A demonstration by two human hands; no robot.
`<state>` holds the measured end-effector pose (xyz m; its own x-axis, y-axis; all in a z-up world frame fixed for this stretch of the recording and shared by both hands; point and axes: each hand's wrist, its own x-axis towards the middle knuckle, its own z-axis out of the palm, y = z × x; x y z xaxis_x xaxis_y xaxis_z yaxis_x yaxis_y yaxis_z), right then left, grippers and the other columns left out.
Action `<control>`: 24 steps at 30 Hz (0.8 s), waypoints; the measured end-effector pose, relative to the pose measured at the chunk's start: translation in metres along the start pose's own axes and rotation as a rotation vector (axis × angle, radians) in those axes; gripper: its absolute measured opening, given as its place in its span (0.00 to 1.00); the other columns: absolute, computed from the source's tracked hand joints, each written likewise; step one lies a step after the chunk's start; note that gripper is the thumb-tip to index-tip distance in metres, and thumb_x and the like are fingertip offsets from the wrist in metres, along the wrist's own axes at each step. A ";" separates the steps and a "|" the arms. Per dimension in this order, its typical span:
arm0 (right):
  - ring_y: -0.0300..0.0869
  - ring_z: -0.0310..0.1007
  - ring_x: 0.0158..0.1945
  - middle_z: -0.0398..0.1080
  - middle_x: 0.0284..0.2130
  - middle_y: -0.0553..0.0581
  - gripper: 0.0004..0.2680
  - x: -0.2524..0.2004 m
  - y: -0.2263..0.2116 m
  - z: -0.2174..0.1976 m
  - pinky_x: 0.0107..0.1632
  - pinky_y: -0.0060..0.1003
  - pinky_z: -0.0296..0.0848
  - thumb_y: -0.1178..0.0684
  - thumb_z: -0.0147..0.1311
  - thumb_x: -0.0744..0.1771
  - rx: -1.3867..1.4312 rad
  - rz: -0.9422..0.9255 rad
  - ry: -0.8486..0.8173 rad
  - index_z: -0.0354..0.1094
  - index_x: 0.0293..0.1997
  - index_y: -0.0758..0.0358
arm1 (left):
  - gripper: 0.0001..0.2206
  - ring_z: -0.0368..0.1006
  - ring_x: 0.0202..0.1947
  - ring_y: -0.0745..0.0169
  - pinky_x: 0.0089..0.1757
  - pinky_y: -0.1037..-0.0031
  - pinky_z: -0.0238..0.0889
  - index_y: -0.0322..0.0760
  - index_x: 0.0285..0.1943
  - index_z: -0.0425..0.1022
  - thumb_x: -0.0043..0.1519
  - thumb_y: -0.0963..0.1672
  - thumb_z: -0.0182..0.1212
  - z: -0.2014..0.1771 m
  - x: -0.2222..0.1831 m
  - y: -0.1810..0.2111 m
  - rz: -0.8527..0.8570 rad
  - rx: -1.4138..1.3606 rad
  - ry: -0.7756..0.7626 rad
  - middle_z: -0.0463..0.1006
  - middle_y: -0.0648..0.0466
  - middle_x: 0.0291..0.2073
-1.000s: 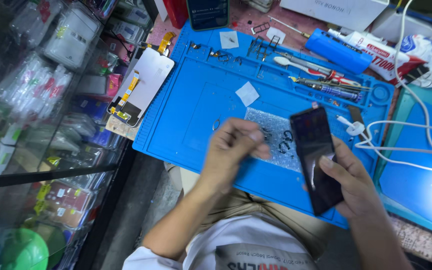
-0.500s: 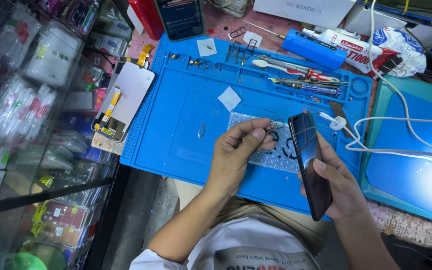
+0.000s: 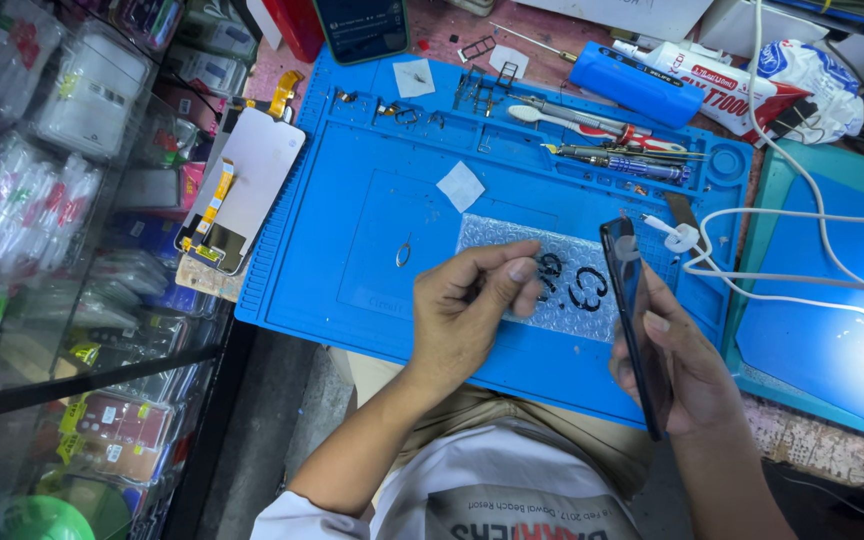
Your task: The person tests a new phone screen by touching icons and menus, then installs a sim tray and attaches the back cover of the device.
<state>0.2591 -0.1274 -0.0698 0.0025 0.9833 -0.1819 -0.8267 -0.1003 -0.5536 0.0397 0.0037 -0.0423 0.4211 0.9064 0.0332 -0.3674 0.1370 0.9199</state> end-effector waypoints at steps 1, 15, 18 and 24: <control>0.46 0.79 0.39 0.73 0.40 0.65 0.27 0.000 0.000 0.000 0.36 0.36 0.77 0.58 0.51 0.72 0.043 0.013 0.024 0.39 0.82 0.64 | 0.10 0.75 0.33 0.72 0.37 0.82 0.68 0.28 0.55 0.81 0.68 0.41 0.64 0.001 0.000 0.003 0.023 0.102 -0.008 0.82 0.52 0.35; 0.40 0.75 0.47 0.68 0.58 0.61 0.28 0.000 0.016 0.023 0.43 0.38 0.78 0.61 0.49 0.70 -0.440 -0.157 0.187 0.41 0.84 0.62 | 0.06 0.74 0.33 0.73 0.38 0.80 0.72 0.30 0.52 0.69 0.69 0.39 0.60 0.031 0.003 -0.016 -0.007 -0.204 0.125 0.77 0.54 0.35; 0.38 0.71 0.57 0.64 0.64 0.59 0.28 0.003 0.018 0.026 0.53 0.37 0.75 0.62 0.48 0.69 -0.489 -0.185 0.238 0.41 0.81 0.63 | 0.07 0.75 0.32 0.72 0.38 0.78 0.75 0.33 0.50 0.64 0.69 0.37 0.58 0.031 0.002 -0.018 0.038 -0.289 0.150 0.74 0.54 0.34; 0.38 0.68 0.61 0.63 0.65 0.58 0.29 0.004 0.018 0.030 0.59 0.37 0.71 0.63 0.49 0.68 -0.516 -0.203 0.261 0.41 0.81 0.63 | 0.06 0.73 0.35 0.74 0.42 0.76 0.77 0.32 0.50 0.63 0.71 0.36 0.56 0.034 0.001 -0.021 0.067 -0.279 0.113 0.72 0.54 0.36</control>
<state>0.2271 -0.1204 -0.0562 0.3234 0.9273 -0.1887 -0.4164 -0.0396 -0.9083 0.0762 -0.0117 -0.0487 0.2989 0.9538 0.0321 -0.6110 0.1654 0.7742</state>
